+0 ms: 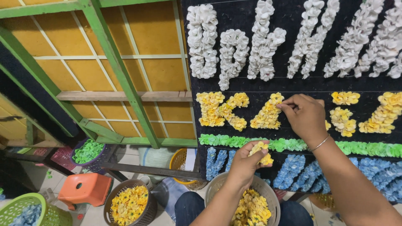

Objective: The person sits on the floor and arranges yellow artificial flowers onto a black board to form letters. They pick flowers from a basket on their lap and place them carefully to complete the word 'KAI' in the center of the board.

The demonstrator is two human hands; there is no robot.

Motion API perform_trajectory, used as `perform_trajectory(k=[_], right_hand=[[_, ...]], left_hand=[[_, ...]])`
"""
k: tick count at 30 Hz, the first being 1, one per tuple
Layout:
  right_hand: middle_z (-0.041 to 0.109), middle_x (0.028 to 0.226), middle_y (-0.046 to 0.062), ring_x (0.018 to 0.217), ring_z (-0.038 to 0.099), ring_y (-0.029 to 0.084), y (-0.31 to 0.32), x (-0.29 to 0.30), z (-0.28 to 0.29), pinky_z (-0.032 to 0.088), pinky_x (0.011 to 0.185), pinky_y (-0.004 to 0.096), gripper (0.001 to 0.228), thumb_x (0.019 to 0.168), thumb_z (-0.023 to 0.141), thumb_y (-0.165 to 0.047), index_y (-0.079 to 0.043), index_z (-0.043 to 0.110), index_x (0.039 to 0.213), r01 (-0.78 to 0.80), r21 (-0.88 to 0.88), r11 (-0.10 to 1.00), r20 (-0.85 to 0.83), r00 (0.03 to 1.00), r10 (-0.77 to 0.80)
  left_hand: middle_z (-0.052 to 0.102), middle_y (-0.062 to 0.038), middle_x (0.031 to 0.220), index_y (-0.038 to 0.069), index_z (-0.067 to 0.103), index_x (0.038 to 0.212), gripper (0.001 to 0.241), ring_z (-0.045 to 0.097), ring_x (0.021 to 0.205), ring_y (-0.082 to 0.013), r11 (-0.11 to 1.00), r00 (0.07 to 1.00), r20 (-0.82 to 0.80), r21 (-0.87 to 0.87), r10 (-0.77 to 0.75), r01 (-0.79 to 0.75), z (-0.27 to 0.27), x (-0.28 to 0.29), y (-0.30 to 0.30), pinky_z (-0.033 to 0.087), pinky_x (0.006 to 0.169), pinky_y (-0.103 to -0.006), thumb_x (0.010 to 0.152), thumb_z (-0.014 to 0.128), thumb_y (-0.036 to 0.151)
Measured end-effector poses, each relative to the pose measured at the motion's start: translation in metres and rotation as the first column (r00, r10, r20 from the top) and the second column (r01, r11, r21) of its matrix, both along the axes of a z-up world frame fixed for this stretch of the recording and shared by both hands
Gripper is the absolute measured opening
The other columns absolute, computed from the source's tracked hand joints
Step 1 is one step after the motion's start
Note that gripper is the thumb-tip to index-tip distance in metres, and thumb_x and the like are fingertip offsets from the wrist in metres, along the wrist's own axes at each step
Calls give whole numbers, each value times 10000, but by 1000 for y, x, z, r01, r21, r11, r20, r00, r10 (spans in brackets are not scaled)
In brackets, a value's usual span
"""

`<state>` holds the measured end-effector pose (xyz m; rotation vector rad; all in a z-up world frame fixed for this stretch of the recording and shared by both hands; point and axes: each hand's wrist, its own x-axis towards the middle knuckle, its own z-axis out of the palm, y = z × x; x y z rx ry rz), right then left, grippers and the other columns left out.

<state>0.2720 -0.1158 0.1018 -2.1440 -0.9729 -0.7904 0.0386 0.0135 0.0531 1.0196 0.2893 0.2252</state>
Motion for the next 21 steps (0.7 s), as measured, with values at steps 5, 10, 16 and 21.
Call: perform_trajectory(k=[5, 10, 16, 21], right_hand=[[873, 997, 44, 918, 781, 174, -20, -80, 51, 659, 875, 336, 124, 1028, 923, -230, -134, 887, 1099, -153, 20, 988, -671, 731, 127], [923, 959, 54, 898, 798, 191, -39, -70, 41, 614, 869, 366, 136, 1026, 906, -225, -105, 960, 990, -189, 100, 977, -703, 682, 204], [880, 1281, 60, 1251, 738, 261, -33, -29, 43, 534, 1102, 455, 157, 1131, 857, -225, -100, 876, 1038, -133, 168, 977, -287, 941, 178], [898, 1196, -16, 1243, 775, 318, -15, -14, 27, 502, 1140, 457, 53, 1097, 892, -207, -169, 874, 1065, -157, 150, 976, -189, 965, 184]], left_hand=[[753, -44, 1154, 152, 766, 1439, 430, 725, 1026, -151, 978, 994, 93, 194, 65, -82, 28, 5, 4, 678, 837, -313, 1023, 870, 127], [813, -72, 1116, 145, 694, 1591, 618, 795, 966, -182, 915, 992, 113, 404, -61, 10, 50, 21, 13, 673, 940, -357, 1004, 884, 111], [737, -174, 843, 367, 300, 1908, 947, 683, 690, -389, -52, 999, -2, 999, -52, -1, 42, 73, 18, 478, 534, -517, 1104, 794, 287], [869, -267, 1209, 295, 415, 1859, 800, 827, 1137, -545, 41, 1000, -22, 999, 9, 22, 58, 61, 20, 682, 957, -637, 1107, 680, 238]])
